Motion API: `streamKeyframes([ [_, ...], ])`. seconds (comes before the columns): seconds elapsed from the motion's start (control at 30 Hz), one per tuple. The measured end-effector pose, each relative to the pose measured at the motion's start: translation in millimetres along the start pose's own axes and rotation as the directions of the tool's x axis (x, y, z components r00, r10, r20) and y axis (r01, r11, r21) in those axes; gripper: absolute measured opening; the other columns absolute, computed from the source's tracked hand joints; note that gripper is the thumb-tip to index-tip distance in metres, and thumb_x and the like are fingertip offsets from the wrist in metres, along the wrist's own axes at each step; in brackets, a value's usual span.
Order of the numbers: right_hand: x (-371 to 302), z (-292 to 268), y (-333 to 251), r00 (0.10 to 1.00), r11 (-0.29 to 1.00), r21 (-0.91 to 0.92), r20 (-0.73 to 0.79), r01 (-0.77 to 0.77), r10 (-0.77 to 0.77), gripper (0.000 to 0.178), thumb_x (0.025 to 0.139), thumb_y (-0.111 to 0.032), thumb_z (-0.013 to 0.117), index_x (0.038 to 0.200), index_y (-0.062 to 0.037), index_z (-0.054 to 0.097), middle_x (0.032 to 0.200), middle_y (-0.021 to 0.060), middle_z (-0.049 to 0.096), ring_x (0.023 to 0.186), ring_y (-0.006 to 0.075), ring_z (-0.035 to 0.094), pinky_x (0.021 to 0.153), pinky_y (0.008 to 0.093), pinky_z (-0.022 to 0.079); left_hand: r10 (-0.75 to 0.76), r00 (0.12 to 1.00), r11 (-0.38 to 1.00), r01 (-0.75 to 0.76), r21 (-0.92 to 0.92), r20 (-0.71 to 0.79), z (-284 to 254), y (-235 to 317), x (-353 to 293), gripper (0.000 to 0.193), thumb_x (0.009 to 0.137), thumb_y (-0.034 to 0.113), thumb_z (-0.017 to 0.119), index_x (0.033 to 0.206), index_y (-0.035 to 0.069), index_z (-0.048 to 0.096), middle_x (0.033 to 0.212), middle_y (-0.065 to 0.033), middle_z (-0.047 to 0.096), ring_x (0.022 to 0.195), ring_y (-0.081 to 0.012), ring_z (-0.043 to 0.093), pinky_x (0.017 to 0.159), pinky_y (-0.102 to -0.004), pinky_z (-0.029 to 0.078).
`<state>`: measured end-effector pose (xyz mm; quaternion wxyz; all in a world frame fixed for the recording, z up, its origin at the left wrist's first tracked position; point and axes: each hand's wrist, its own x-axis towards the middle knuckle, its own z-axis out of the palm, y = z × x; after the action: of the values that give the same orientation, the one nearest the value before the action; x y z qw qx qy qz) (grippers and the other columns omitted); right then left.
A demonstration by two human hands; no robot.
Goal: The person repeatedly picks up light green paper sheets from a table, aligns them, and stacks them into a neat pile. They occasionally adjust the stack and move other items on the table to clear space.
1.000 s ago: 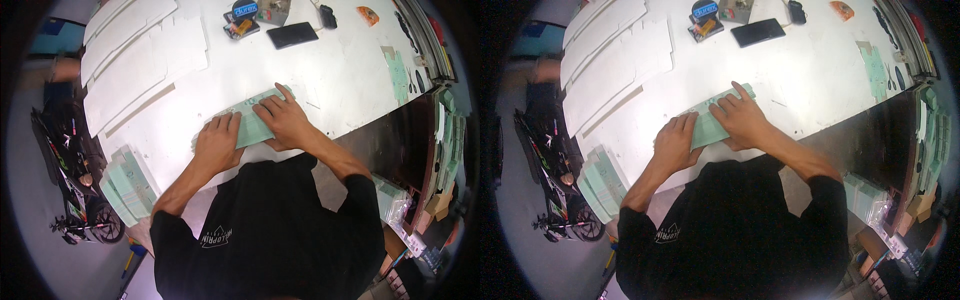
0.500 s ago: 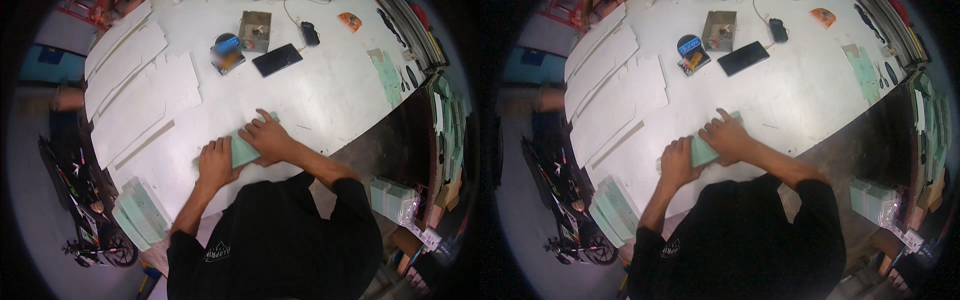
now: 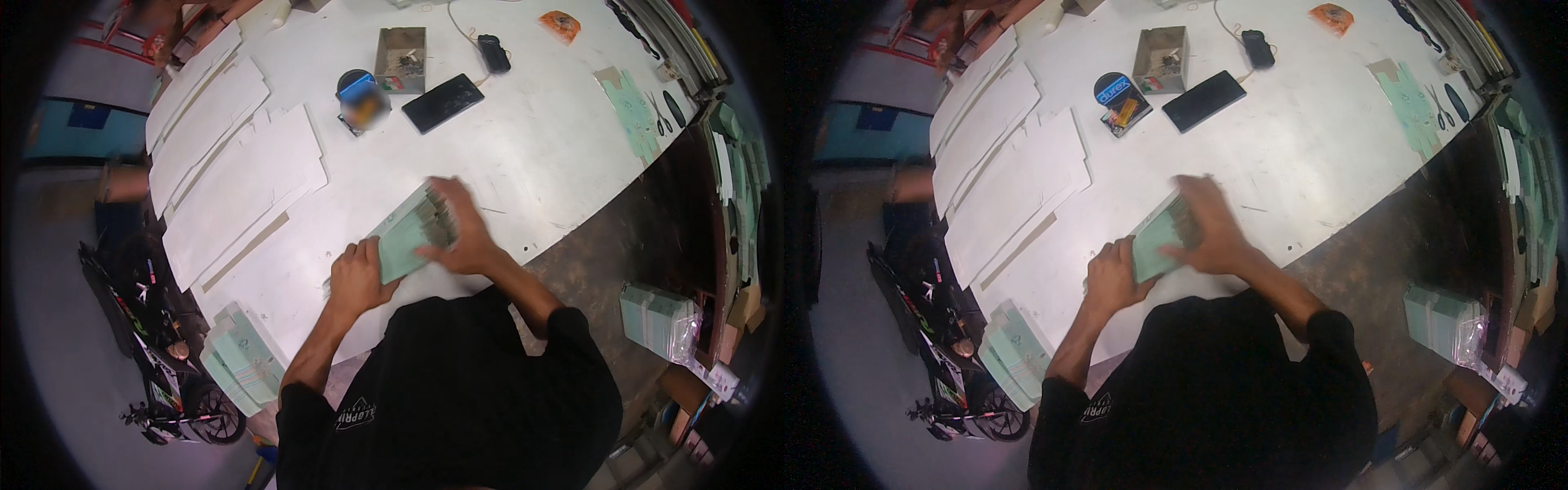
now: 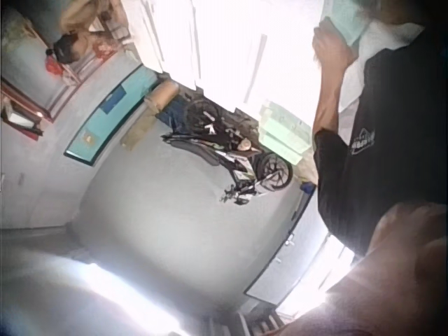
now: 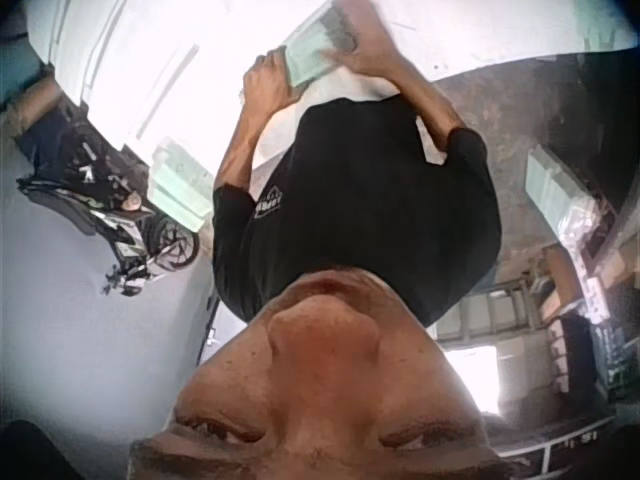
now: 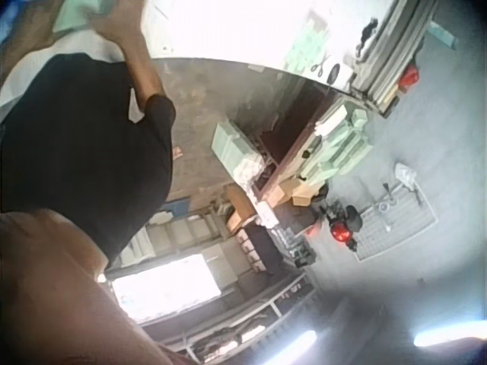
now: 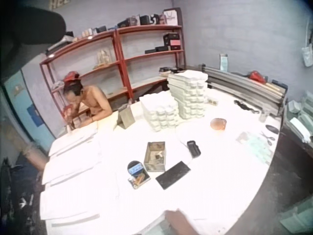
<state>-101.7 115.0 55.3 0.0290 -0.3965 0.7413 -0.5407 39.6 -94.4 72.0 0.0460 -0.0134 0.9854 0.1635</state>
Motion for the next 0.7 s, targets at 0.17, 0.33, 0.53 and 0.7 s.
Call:
streamKeyframes([
  [0.17,-62,25,15,0.799,0.677,0.693,-0.249,-0.249,0.548,0.083,0.095,-0.035,0.075,0.155,0.0056,0.035,0.149,0.0219,0.049,0.139,0.0320,0.049,0.117,0.0456,0.039,-0.137,0.989,0.918,0.109,-0.381,-0.047,-27,-2,16,0.071,0.073,0.035,0.095,0.122,-0.007,0.065,0.098,-0.0242,0.076,0.088,-0.0371,0.077,0.078,-0.0423,0.062],
  [0.33,-44,47,-14,0.806,0.246,0.964,-0.065,-0.102,0.589,0.059,0.109,-0.032,0.054,0.153,0.0041,0.041,0.144,0.0142,0.056,0.133,0.0230,0.054,0.112,0.0395,0.045,-0.088,0.986,0.708,-0.039,-0.705,-0.142,-11,38,24,0.071,0.074,0.031,0.096,0.122,-0.010,0.063,0.101,-0.0238,0.078,0.092,-0.0335,0.080,0.085,-0.0394,0.062],
  [0.53,-13,31,18,0.845,0.514,0.841,-0.143,-0.171,0.515,0.061,0.105,-0.041,0.061,0.140,0.0082,0.054,0.127,0.0144,0.066,0.113,0.0211,0.063,0.098,0.0363,0.051,-0.173,0.948,0.750,-0.048,-0.660,-0.266,-13,68,27,0.067,0.076,0.026,0.094,0.120,-0.009,0.058,0.102,-0.0234,0.076,0.094,-0.0319,0.078,0.085,-0.0399,0.060],
  [0.7,0,29,0,0.874,0.599,0.766,-0.105,-0.233,0.474,0.063,0.105,-0.049,0.057,0.130,0.0089,0.062,0.119,0.0151,0.070,0.105,0.0194,0.065,0.092,0.0355,0.052,-0.245,0.925,0.767,0.002,-0.642,-0.290,-7,63,15,0.073,0.074,0.029,0.095,0.122,-0.010,0.056,0.102,-0.0263,0.075,0.091,-0.0367,0.078,0.081,-0.0427,0.061],
])
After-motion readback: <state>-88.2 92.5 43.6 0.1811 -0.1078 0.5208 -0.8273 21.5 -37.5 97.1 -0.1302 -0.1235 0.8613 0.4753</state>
